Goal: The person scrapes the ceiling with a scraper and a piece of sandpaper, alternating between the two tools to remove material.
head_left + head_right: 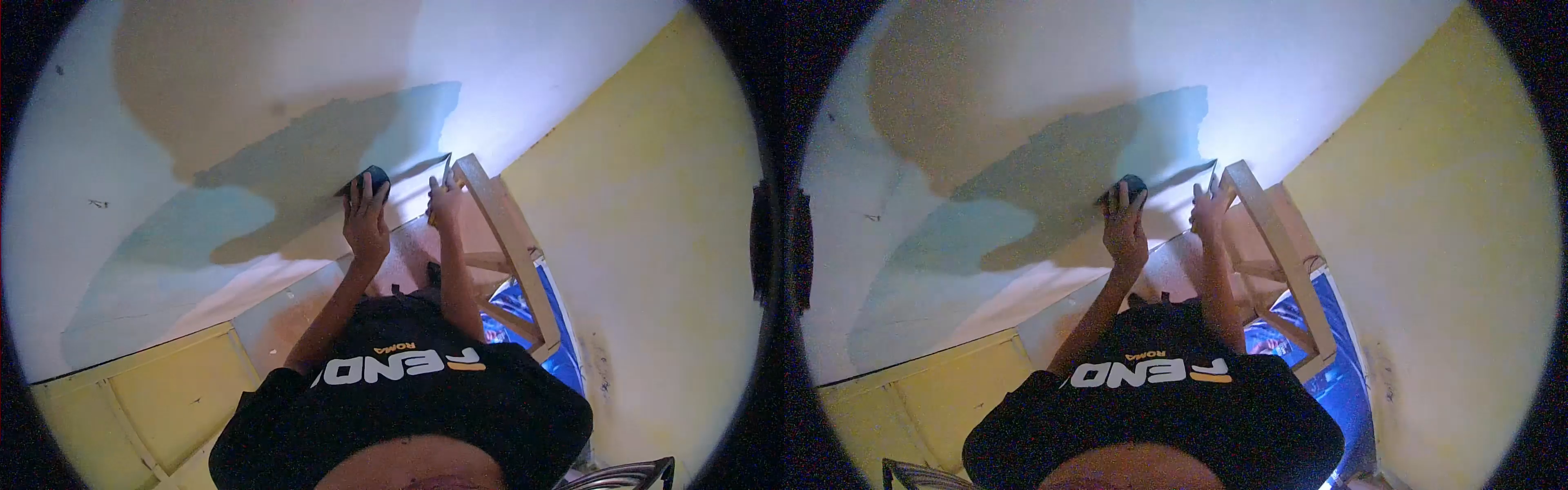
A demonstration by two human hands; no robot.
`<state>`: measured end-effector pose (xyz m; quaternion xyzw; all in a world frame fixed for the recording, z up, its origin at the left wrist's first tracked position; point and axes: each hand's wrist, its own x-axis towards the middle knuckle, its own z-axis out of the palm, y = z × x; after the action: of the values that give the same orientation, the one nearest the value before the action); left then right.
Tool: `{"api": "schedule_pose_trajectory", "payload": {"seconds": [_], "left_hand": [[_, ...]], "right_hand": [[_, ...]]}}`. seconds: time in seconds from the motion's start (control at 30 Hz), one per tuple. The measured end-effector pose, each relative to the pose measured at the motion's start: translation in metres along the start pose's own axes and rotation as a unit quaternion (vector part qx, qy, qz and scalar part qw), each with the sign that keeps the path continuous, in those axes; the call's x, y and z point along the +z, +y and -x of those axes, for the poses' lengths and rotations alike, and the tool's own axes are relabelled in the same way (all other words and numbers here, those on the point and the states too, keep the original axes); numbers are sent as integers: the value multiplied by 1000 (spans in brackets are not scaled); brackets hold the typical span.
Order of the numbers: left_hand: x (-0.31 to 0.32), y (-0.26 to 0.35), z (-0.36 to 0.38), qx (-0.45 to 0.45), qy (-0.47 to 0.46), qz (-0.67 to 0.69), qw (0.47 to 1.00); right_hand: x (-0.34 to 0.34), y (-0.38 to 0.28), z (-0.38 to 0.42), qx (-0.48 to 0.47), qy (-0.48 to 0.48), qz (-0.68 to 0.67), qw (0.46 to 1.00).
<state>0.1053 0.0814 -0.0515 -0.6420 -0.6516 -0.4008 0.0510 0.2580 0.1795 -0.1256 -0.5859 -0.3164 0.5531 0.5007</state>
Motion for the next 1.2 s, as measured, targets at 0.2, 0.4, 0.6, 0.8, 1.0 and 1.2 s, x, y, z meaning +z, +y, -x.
{"api": "schedule_pose_trajectory", "payload": {"seconds": [0.2, 0.4, 0.6, 0.8, 1.0, 1.2], "left_hand": [[51, 24, -43, 164, -44, -35, 985], [169, -8, -45, 345, -68, -175, 920], [174, 5, 6, 178, -361, -289, 868], [137, 27, -13, 328, -135, -70, 932], [138, 27, -50, 253, -116, -59, 959], [162, -12, 10, 187, -248, -124, 942]], "right_hand": [[-33, 72, 10, 22, -49, 54, 997], [-84, 41, 17, 61, -26, 17, 998], [-155, 67, 28, 84, -23, 33, 996], [-174, 88, 41, 197, -41, 74, 977], [-145, 71, 39, 187, -73, 63, 978], [-150, 80, 35, 158, -97, 65, 980]]}}
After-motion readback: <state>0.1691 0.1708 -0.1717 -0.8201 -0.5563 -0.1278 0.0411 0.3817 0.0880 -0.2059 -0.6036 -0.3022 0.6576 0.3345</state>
